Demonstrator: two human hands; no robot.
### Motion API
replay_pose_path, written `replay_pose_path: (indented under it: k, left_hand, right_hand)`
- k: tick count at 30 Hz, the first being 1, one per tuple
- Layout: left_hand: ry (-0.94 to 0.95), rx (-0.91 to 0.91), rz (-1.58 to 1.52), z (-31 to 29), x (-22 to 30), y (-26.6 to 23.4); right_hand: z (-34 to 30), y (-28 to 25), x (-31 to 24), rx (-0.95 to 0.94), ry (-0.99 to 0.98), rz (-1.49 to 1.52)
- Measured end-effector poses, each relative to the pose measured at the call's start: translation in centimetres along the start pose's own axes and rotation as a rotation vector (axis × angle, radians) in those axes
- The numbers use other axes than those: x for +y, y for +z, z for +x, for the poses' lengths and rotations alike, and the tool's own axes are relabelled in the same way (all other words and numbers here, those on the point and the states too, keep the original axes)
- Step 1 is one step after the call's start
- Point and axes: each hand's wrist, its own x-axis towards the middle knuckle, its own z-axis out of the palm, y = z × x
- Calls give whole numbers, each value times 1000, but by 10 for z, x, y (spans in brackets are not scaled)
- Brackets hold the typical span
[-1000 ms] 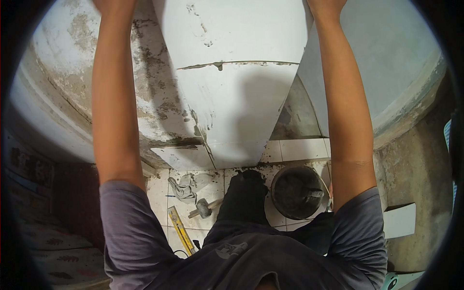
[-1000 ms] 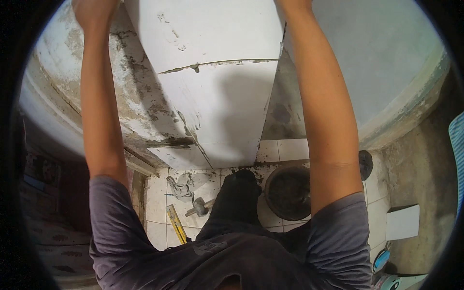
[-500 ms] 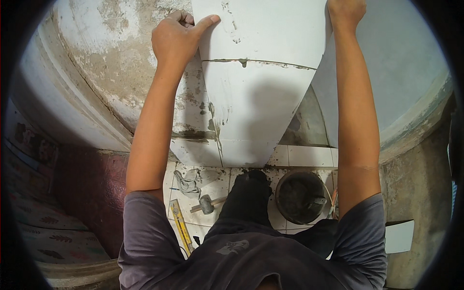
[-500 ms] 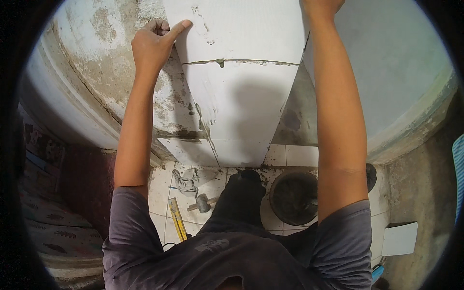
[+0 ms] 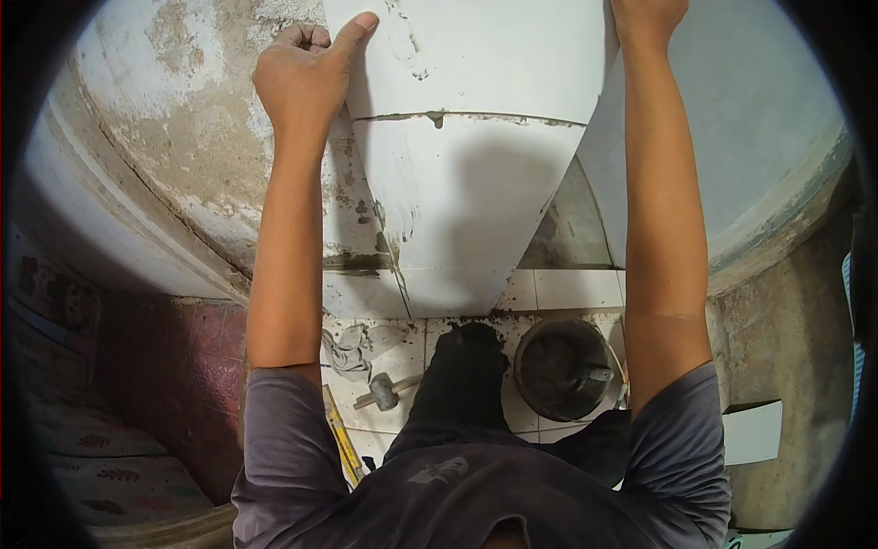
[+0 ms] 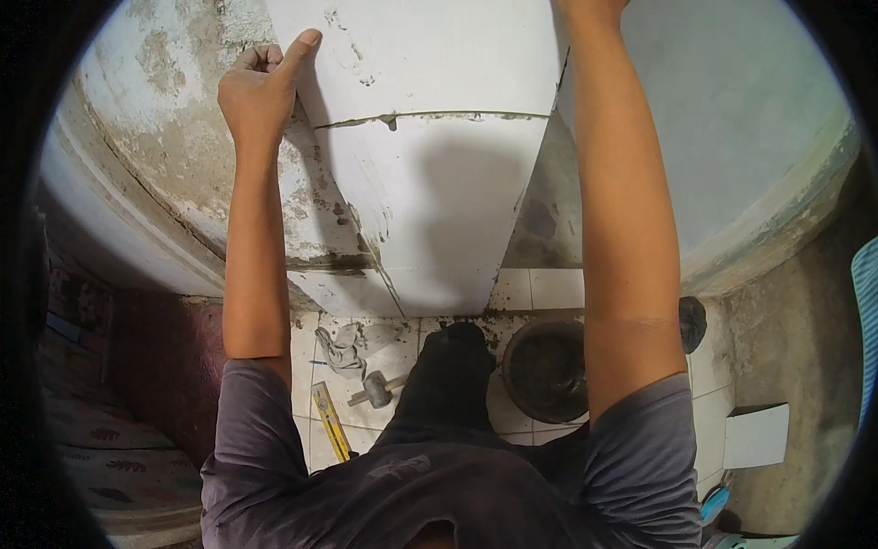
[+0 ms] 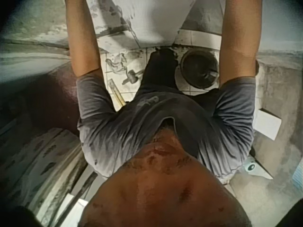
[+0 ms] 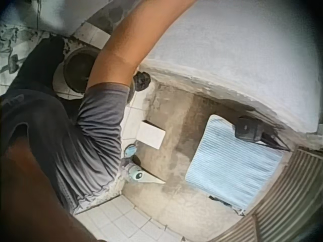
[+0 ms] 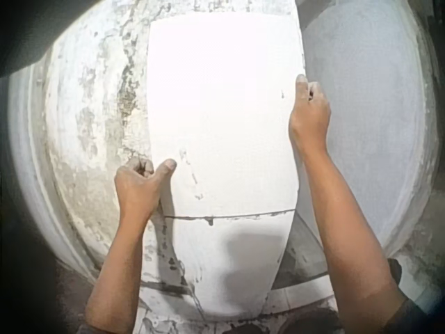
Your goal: The person applies mortar to the back of a tile using a trowel, presses the tile onto the wall structure, checks its alignment with a spirit level, and finishes the edges with more mortar using the trowel.
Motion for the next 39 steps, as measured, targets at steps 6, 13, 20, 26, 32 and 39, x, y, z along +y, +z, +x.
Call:
replay_pose_path:
  k: [6, 13, 20, 26, 32, 39]
  left_hand:
    - [-42, 47, -105, 5, 7, 0]
    - [-22, 26, -56, 3, -4, 2]
    - [-29, 19, -17, 3, -1, -1]
    - [-29, 50, -63, 6, -5, 3]
    - [-21, -47, 1, 17, 15, -11]
    - [-52, -165, 222, 2, 30, -36]
  right_hand:
    - [4, 4, 1, 25, -78, 31]
    - [3, 5, 4, 25, -72, 39]
    - [0, -3, -1, 14, -43, 112]
    - [2, 3, 8, 12, -53, 58]
    - [18, 7, 5, -23, -7, 41]
    - [-2, 3, 5, 62, -93, 83]
